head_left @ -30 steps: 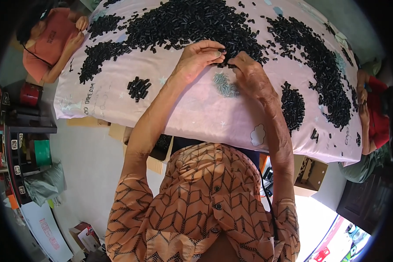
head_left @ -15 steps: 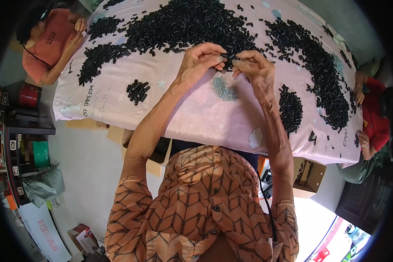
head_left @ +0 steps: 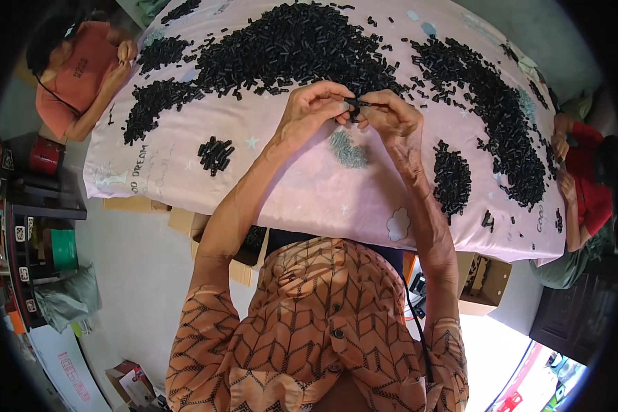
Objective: Manually sorting and inspecting small black plastic components on a table.
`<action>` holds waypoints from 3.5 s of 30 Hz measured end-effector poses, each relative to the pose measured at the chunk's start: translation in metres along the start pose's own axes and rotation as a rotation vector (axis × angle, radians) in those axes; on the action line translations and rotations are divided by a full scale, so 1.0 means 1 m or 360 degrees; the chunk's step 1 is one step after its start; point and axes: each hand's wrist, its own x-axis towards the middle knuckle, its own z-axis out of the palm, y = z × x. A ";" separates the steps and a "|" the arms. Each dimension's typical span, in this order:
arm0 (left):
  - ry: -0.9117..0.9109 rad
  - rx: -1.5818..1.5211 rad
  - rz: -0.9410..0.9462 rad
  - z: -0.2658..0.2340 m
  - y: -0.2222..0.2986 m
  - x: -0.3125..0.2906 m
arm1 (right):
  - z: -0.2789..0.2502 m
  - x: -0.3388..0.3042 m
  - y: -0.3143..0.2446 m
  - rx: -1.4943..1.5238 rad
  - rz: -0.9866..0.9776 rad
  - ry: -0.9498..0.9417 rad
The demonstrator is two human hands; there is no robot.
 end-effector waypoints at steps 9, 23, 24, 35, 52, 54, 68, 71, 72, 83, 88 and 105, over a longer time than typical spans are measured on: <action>-0.0013 -0.0022 0.0001 -0.001 -0.001 0.000 | -0.008 0.003 -0.002 0.0217 0.0268 -0.0049; 0.0039 -0.0030 0.0016 -0.005 -0.001 -0.004 | 0.002 0.001 0.008 0.0207 0.0211 -0.0078; 0.0070 -0.0032 0.0019 -0.010 -0.003 -0.008 | 0.008 0.002 0.010 0.0225 0.0213 -0.0107; -0.0012 -0.0121 0.0028 0.001 -0.002 -0.001 | -0.004 0.000 0.008 0.0251 0.0015 -0.0111; -0.0012 0.0056 0.0215 0.003 -0.002 -0.003 | -0.001 -0.003 -0.003 0.0031 -0.0067 -0.0065; -0.0015 0.0064 0.0238 0.003 -0.001 -0.003 | 0.000 -0.003 -0.005 0.0041 -0.0052 -0.0070; -0.0020 0.0058 0.0282 0.002 -0.003 -0.005 | -0.002 -0.002 -0.003 0.0321 0.0178 -0.0036; -0.0017 0.0081 0.0291 0.002 -0.002 -0.005 | -0.002 -0.003 -0.001 0.0346 0.0160 -0.0049; -0.0025 0.0124 0.0293 0.003 0.000 -0.005 | -0.002 -0.003 -0.001 0.0346 0.0165 -0.0048; -0.0067 0.0343 0.0269 -0.005 0.011 -0.008 | 0.004 -0.006 -0.006 0.0193 -0.0028 -0.0141; -0.0050 0.0221 0.0206 -0.005 0.011 -0.006 | 0.006 -0.007 0.001 0.0245 -0.0004 -0.0123; -0.0158 -0.0305 -0.0027 -0.012 -0.001 -0.002 | 0.010 -0.011 0.003 -0.0077 -0.0285 -0.0155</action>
